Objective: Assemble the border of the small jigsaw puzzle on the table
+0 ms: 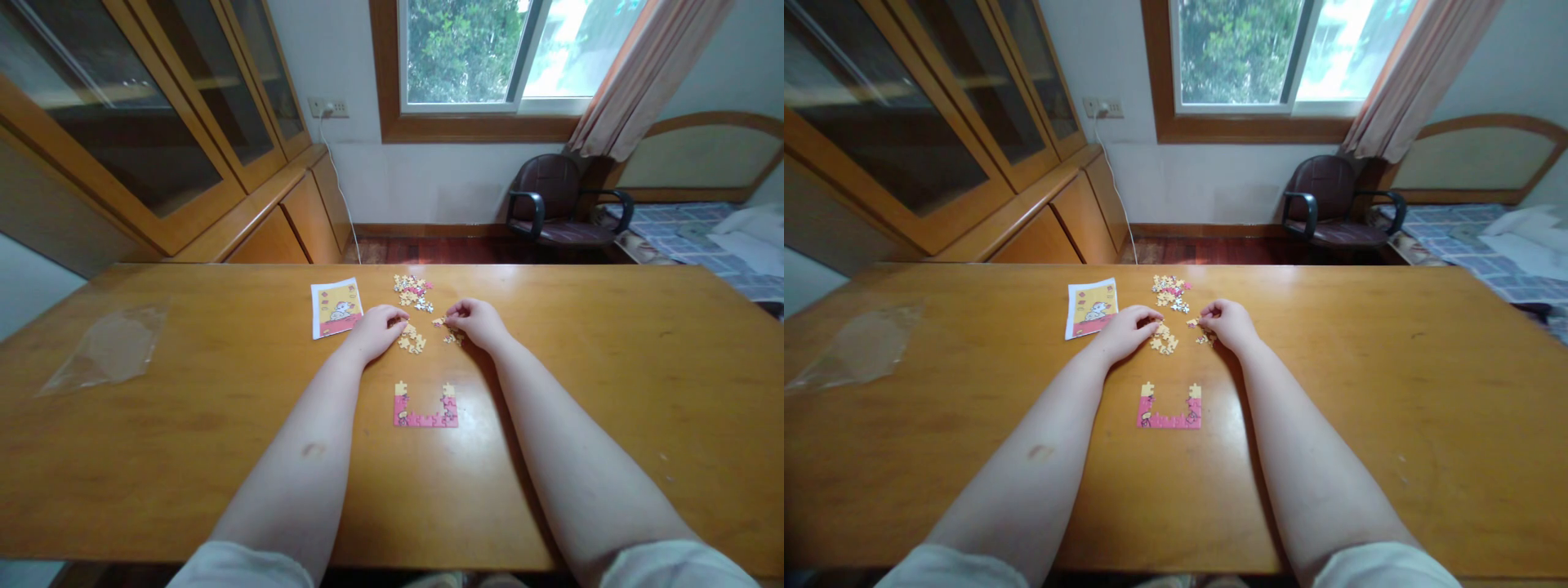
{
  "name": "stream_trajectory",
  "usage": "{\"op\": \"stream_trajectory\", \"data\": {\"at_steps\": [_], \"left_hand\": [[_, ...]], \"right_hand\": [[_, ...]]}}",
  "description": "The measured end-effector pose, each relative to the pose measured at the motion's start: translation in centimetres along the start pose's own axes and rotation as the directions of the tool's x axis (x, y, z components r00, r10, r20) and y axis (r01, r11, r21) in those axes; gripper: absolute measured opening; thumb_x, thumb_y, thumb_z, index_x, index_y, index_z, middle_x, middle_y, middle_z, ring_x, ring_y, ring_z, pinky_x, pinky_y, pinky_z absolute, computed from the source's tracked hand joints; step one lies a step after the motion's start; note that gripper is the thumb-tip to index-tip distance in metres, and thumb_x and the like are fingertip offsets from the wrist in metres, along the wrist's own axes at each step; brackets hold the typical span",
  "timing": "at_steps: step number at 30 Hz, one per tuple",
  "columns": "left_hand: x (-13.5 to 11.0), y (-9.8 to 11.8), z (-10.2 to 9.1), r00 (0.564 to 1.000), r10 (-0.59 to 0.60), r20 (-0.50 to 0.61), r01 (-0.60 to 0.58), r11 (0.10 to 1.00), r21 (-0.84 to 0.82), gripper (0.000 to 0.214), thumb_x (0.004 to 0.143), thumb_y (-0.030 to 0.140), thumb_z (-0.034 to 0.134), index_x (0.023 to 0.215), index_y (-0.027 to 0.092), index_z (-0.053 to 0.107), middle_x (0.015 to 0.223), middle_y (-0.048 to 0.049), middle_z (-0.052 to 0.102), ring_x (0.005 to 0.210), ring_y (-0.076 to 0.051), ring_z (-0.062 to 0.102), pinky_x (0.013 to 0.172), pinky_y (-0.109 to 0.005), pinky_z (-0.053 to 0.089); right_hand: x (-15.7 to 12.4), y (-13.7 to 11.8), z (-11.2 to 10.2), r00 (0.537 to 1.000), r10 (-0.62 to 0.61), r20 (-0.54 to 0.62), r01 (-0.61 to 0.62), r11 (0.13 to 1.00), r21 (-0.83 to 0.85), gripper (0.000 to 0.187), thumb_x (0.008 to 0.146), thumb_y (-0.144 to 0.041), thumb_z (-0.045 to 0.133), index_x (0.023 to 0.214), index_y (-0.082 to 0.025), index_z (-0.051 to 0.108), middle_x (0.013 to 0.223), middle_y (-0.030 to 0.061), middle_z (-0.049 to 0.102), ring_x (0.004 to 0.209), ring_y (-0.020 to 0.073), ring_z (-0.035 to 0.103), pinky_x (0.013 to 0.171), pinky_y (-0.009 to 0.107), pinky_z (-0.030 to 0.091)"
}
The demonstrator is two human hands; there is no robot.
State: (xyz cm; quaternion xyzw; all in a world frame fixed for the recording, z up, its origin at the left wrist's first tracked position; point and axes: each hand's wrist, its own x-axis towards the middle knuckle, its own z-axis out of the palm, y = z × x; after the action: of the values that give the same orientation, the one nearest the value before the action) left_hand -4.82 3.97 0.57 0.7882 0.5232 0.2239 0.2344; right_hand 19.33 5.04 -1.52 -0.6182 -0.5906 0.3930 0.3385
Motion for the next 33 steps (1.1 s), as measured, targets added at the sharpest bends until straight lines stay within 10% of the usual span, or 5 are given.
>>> {"op": "stream_trajectory", "data": {"at_steps": [10, 21, 33], "left_hand": [[0.0, 0.0, -0.3, 1.0, -0.017, -0.016, 0.017, 1.0, 0.005, 0.026, 0.087, 0.03, 0.051, 0.102, 0.02, 0.07, 0.107, -0.0053, 0.069, 0.102, -0.021, 0.062, 0.093, -0.034, 0.047], [0.1, -0.2, -0.4, 0.997, -0.062, -0.043, 0.063, 0.997, 0.033, 0.026, 0.088, 0.025, 0.048, 0.1, 0.022, 0.071, 0.106, -0.0046, 0.07, 0.102, -0.022, 0.062, 0.093, -0.035, 0.048], [0.2, -0.7, -0.3, 0.996, 0.091, -0.018, -0.089, 0.993, 0.081, 0.03, 0.082, 0.014, 0.048, 0.094, 0.022, 0.074, 0.101, -0.0033, 0.071, 0.099, -0.02, 0.063, 0.094, -0.035, 0.047]], "right_hand": [[0.3, -0.8, -1.1, 0.972, 0.103, -0.211, -0.074, 0.987, 0.142, 0.017, 0.062, -0.025, 0.074, 0.074, -0.015, 0.067, 0.066, 0.0016, 0.066, 0.055, 0.0109, 0.054, 0.055, 0.024, 0.041], [0.3, 0.1, -1.1, 0.966, 0.036, -0.257, -0.105, 0.96, -0.261, 0.011, 0.068, -0.024, 0.066, 0.077, -0.019, 0.069, 0.077, 0.0015, 0.071, 0.071, 0.0156, 0.062, 0.066, 0.026, 0.044], [0.2, -0.3, -0.6, 0.955, 0.017, -0.296, -0.084, 0.973, -0.215, 0.021, 0.079, -0.036, 0.055, 0.077, -0.02, 0.067, 0.077, 0.0038, 0.071, 0.073, 0.0177, 0.062, 0.067, 0.027, 0.043]]}}
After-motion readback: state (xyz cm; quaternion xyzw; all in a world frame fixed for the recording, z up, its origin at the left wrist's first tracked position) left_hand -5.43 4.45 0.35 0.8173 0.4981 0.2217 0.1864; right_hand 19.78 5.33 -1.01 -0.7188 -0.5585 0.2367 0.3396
